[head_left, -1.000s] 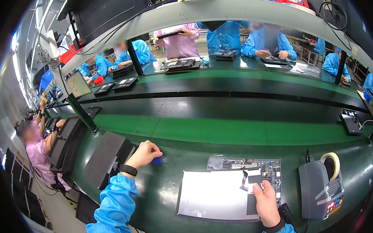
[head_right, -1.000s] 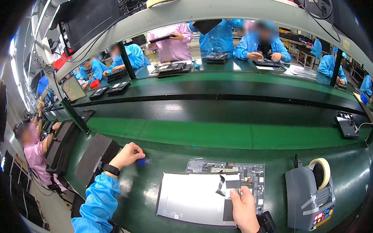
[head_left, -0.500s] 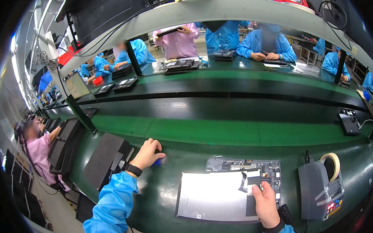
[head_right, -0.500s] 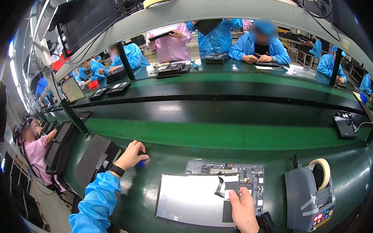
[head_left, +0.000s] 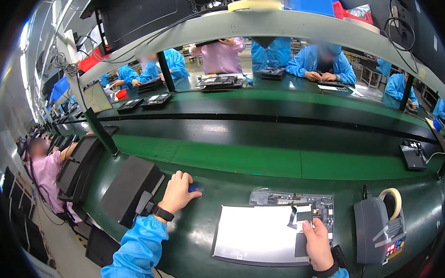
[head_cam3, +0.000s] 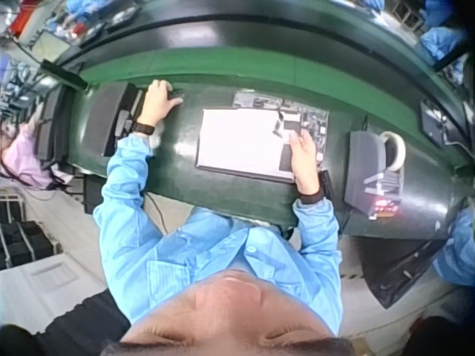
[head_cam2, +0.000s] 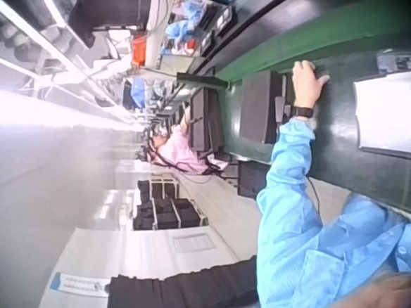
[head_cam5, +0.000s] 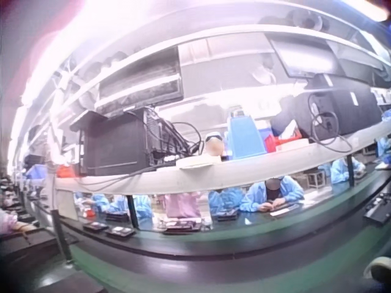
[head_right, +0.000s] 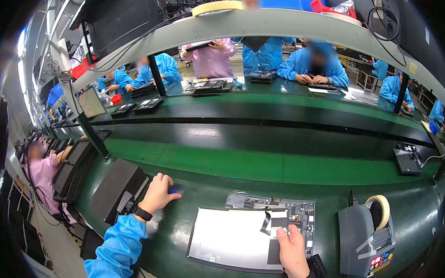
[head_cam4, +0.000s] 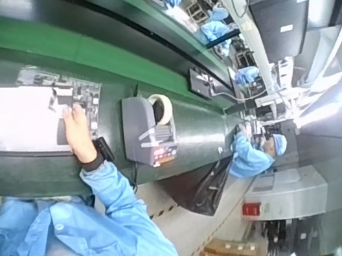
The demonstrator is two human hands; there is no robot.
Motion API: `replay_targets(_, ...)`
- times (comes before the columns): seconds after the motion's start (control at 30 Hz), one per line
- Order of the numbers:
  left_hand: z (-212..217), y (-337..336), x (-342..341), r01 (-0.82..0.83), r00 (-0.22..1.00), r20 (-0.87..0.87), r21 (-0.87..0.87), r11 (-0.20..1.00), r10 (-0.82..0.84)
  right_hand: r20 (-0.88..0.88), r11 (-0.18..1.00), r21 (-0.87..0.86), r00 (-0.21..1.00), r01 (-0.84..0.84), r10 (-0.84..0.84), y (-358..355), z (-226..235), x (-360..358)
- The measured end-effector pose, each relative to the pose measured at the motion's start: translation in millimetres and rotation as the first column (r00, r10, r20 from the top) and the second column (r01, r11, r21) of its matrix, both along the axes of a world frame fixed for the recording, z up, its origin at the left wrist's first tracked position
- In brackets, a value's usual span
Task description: Assembling or inspecting tablet computers and their protective cases on a production line.
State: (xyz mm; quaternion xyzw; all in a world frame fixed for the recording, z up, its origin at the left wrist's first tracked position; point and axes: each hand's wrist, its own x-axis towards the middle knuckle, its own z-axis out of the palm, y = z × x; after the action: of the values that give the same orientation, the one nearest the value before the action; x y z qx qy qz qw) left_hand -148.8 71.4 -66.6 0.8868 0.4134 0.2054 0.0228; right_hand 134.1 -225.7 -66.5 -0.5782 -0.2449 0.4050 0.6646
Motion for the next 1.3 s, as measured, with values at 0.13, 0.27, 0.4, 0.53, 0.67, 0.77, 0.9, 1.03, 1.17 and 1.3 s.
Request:
replay_targets(0.13, 16.7, -24.2, -11.7, -0.005, 0.999, 0.044, -0.068, 0.998, 0.008, -0.023, 1.0, -0.018, 1.0, 0.008, -0.009, -2.2, -2.5, 3.5)
replay_targets(0.27, 30.2, -46.2, -1.4, 0.251, 0.905, 0.42, -0.657, 0.711, 0.07, -0.236, 0.993, -0.122, 0.971, -0.001, -0.028, 2.5, 15.5, -10.4)
replay_targets(0.4, 18.4, -57.3, 5.5, 0.685, 0.634, 0.735, -0.678, 0.266, 0.242, -0.608, 0.963, 0.013, 0.763, -0.269, 0.221, 15.0, 24.8, -41.4)
replay_targets(0.53, 48.0, -81.8, 107.5, 0.877, 0.477, 0.871, -0.464, 0.126, -0.113, -0.714, 0.968, 0.139, 0.657, -0.207, 0.243, 40.0, 3.4, -72.9)
replay_targets(0.67, 7.8, -47.7, 163.0, 0.949, 0.296, 0.927, -0.258, -0.179, 0.23, -0.611, 0.778, 0.384, 0.495, -0.497, 0.617, 30.7, 8.4, -75.6)
replay_targets(0.77, 62.2, -81.9, 186.6, 0.841, 0.54, 0.829, -0.534, 0.084, -0.143, -0.395, 0.886, 0.071, 0.802, -0.459, 0.447, -4.5, 18.5, -51.9)
replay_targets(0.9, 56.7, -73.7, 209.6, 0.591, 0.803, 0.532, -0.765, 0.254, -0.268, -0.341, 0.96, 0.271, 0.927, -0.065, 0.159, -46.9, 23.4, -1.3)
replay_targets(1.03, 49.8, -72.0, 223.9, 0.496, 0.848, 0.31, -0.748, 0.44, -0.43, -0.436, 0.93, 0.316, 0.9, 0.185, -0.031, -52.8, 49.1, 31.1)
replay_targets(1.17, 45.3, -81.4, 227.7, 0.44, 0.845, 0.103, -0.692, 0.572, -0.525, -0.135, 0.993, 0.004, 0.984, 0.116, -0.114, -49.9, 60.0, 44.5)
replay_targets(1.3, 43.6, -94.5, 221.6, 0.577, 0.796, 0.183, -0.52, 0.63, -0.577, 0.442, 0.958, -0.198, 0.891, 0.207, -0.101, -38.4, 25.8, 50.6)
